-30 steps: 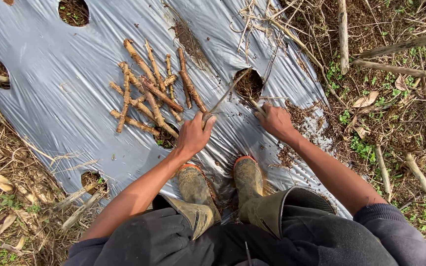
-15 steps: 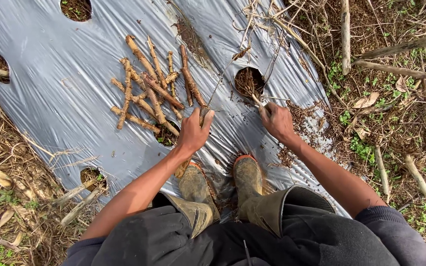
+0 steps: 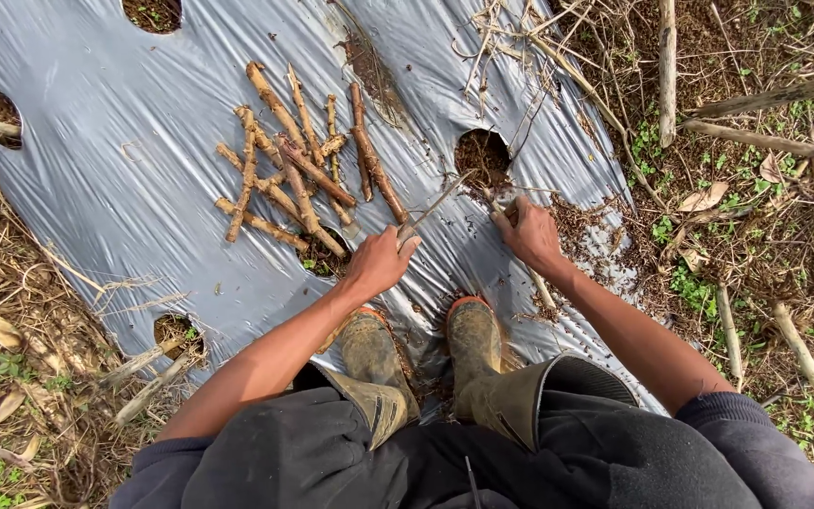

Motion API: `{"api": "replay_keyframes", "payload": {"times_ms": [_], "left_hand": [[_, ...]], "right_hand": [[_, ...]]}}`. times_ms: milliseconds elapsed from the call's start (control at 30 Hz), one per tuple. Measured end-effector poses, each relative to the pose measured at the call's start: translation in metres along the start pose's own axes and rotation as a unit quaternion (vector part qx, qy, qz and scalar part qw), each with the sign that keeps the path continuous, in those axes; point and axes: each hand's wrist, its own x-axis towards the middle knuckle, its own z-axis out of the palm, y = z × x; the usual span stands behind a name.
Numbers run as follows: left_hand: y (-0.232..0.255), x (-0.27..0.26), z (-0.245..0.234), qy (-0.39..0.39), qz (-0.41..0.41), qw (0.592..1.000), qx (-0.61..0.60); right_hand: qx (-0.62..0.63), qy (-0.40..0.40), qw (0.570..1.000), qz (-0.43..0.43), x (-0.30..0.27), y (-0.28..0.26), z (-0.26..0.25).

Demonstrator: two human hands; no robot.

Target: The person uses a machete to clear debris from holes in a plastic sheet and then places small wooden cuttings into the holes. The person handles the cuttings and the machete to prepare the planting sites.

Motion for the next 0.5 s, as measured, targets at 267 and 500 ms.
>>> {"api": "replay_keyframes", "payload": {"times_ms": [267, 500], "left_hand": [[0.039, -0.013, -0.032, 0.092, 0.028, 0.987, -0.128], [0.030, -0.014, -0.034, 0.069, 0.017, 0.992, -0.101]], "right_hand": [[-0.006, 0.006, 1.000, 0.011, 0.004, 0.003, 0.000], [-0.013, -0.007, 1.000, -0.007, -0.001, 0.012, 0.008]]}}
